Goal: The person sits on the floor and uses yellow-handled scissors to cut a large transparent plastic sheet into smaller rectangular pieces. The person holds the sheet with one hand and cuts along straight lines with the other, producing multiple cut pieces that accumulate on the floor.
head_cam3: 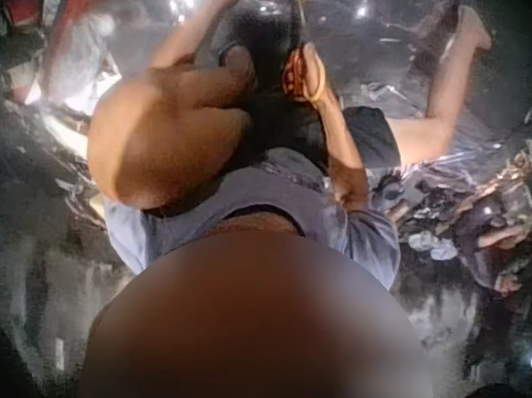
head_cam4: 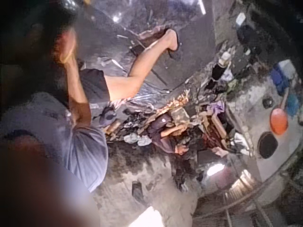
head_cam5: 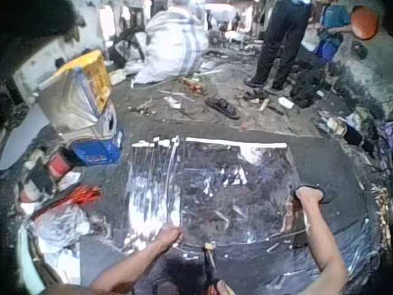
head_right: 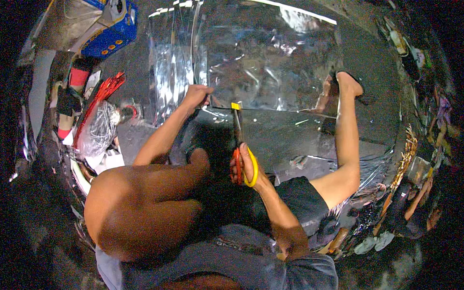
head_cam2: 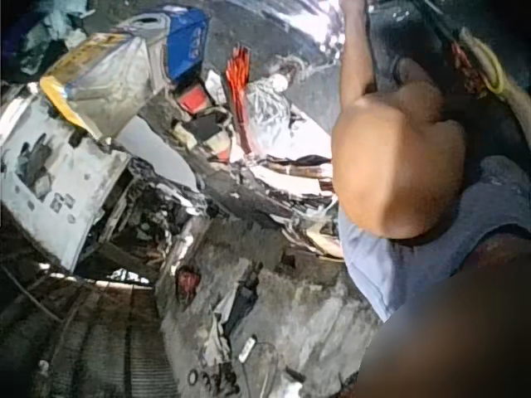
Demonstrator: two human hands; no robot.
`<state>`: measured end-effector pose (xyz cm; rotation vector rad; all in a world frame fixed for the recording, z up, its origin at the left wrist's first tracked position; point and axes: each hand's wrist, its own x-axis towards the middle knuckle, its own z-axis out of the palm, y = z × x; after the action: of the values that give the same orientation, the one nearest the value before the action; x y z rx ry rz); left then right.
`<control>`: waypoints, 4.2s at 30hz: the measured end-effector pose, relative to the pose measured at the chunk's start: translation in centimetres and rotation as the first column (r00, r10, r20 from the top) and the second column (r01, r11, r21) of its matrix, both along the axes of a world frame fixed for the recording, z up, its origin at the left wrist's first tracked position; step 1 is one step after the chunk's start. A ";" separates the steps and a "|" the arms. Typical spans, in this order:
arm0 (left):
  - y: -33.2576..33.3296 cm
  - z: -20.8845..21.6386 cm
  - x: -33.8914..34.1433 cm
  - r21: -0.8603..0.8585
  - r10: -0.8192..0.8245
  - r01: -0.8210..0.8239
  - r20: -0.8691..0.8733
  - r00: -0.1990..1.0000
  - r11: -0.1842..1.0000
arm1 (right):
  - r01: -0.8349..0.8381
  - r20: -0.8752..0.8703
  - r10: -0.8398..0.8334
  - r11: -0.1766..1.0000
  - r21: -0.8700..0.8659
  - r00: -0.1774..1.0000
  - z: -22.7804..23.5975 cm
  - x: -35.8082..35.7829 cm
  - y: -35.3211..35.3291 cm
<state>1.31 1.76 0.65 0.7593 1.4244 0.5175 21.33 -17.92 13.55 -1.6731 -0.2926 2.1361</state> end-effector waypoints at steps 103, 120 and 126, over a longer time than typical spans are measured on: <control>-4.7 7.9 -0.1 0.401 -0.251 0.278 -0.118 0.961 0.873 | -0.455 0.647 -0.028 0.686 0.567 0.762 -12.6 -7.3 33.3; -7.6 10.2 -2.5 0.056 -0.078 0.076 0.042 0.996 0.996 | -0.313 0.549 -0.100 0.731 0.606 0.830 -13.5 -6.9 50.5; -5.0 5.8 -6.9 0.151 -0.139 0.218 -0.411 0.901 0.964 | -0.191 0.303 0.028 0.831 0.522 0.952 -11.0 -5.4 48.0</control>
<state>-5.59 -3.22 6.45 1.1938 1.6717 0.3719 15.92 30.09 2.51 -1.6225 -1.0096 1.6441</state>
